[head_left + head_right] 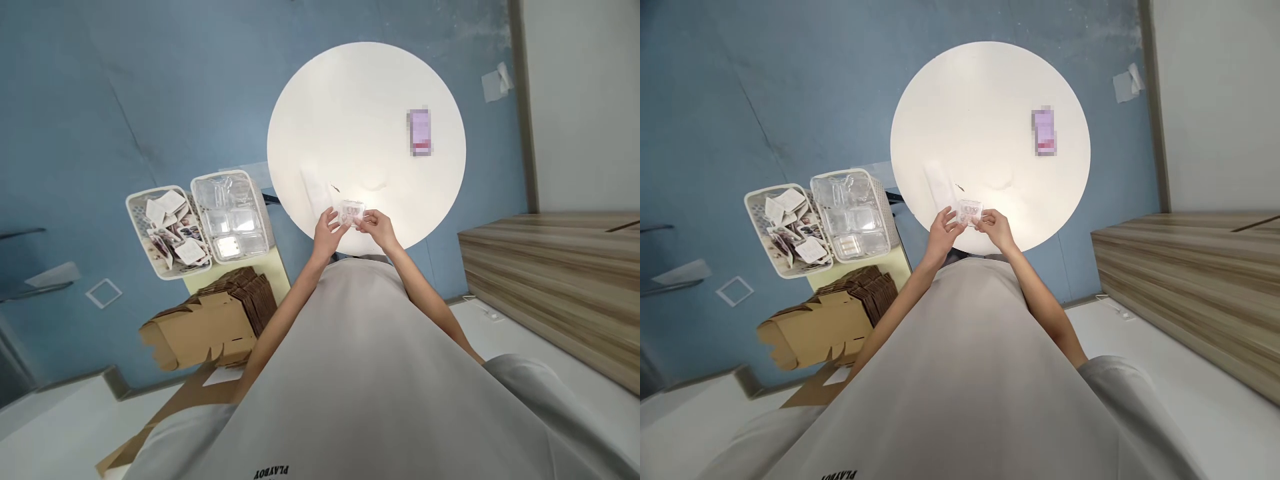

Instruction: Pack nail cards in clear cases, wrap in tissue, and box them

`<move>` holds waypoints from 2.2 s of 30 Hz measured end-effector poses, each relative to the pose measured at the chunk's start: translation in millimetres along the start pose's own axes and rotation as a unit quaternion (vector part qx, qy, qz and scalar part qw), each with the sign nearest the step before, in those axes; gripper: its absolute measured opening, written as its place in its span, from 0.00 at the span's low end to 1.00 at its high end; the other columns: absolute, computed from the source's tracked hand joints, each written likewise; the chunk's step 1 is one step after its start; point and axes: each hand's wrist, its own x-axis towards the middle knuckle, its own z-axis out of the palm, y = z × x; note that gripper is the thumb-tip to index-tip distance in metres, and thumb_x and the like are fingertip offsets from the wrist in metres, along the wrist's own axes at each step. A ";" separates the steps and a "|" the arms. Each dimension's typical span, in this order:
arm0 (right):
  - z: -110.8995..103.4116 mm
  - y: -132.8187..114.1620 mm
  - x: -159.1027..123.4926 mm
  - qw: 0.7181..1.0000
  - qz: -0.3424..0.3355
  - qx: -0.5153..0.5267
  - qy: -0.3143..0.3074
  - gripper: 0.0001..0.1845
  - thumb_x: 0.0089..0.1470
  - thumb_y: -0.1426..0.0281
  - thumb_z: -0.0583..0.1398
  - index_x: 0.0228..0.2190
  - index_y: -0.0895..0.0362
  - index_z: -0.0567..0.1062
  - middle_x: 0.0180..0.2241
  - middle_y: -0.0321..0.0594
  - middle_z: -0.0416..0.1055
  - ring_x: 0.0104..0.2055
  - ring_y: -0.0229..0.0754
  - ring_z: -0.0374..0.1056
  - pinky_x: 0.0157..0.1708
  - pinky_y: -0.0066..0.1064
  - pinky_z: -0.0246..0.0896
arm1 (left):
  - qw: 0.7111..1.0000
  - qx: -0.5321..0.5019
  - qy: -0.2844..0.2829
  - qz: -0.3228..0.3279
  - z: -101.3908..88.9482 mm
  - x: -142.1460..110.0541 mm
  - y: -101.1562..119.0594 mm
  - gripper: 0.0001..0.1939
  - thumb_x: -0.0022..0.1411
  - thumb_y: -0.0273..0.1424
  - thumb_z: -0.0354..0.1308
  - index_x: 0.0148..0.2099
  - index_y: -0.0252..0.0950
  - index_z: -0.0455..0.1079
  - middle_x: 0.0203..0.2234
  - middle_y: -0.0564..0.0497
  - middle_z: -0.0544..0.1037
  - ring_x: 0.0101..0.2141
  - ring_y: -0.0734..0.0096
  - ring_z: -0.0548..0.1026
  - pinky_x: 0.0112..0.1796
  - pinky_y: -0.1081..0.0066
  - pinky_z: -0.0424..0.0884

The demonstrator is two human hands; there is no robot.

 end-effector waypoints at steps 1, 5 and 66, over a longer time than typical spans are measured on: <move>-6.7 6.2 7.3 1.000 0.011 -0.017 0.003 0.42 0.38 0.41 0.81 0.43 0.52 0.73 0.32 0.31 0.78 0.36 0.43 0.80 0.45 0.38 0.77 | 1.000 0.001 0.013 -0.004 -1.6 0.0 -2.2 0.39 0.60 0.40 0.78 0.69 0.38 0.70 0.70 0.30 0.75 0.62 0.46 0.82 0.63 0.48 0.78; -43.8 31.6 37.4 0.991 0.050 -0.122 0.013 0.33 0.46 0.48 0.78 0.42 0.53 0.72 0.29 0.29 0.76 0.36 0.42 0.78 0.43 0.35 0.73 | 0.998 -0.021 0.062 0.006 -11.6 -4.5 -6.4 0.29 0.64 0.39 0.73 0.64 0.38 0.73 0.66 0.33 0.79 0.59 0.52 0.83 0.62 0.49 0.78; 291.2 104.5 -363.3 0.644 -0.482 -0.361 -0.472 0.26 0.78 0.46 0.57 0.50 0.50 0.87 0.32 0.37 0.75 0.46 0.49 0.77 0.58 0.45 0.71 | 0.759 -0.230 0.581 0.183 12.6 -495.0 -165.2 0.24 0.72 0.53 0.69 0.56 0.41 0.81 0.50 0.43 0.88 0.47 0.57 0.88 0.53 0.56 0.85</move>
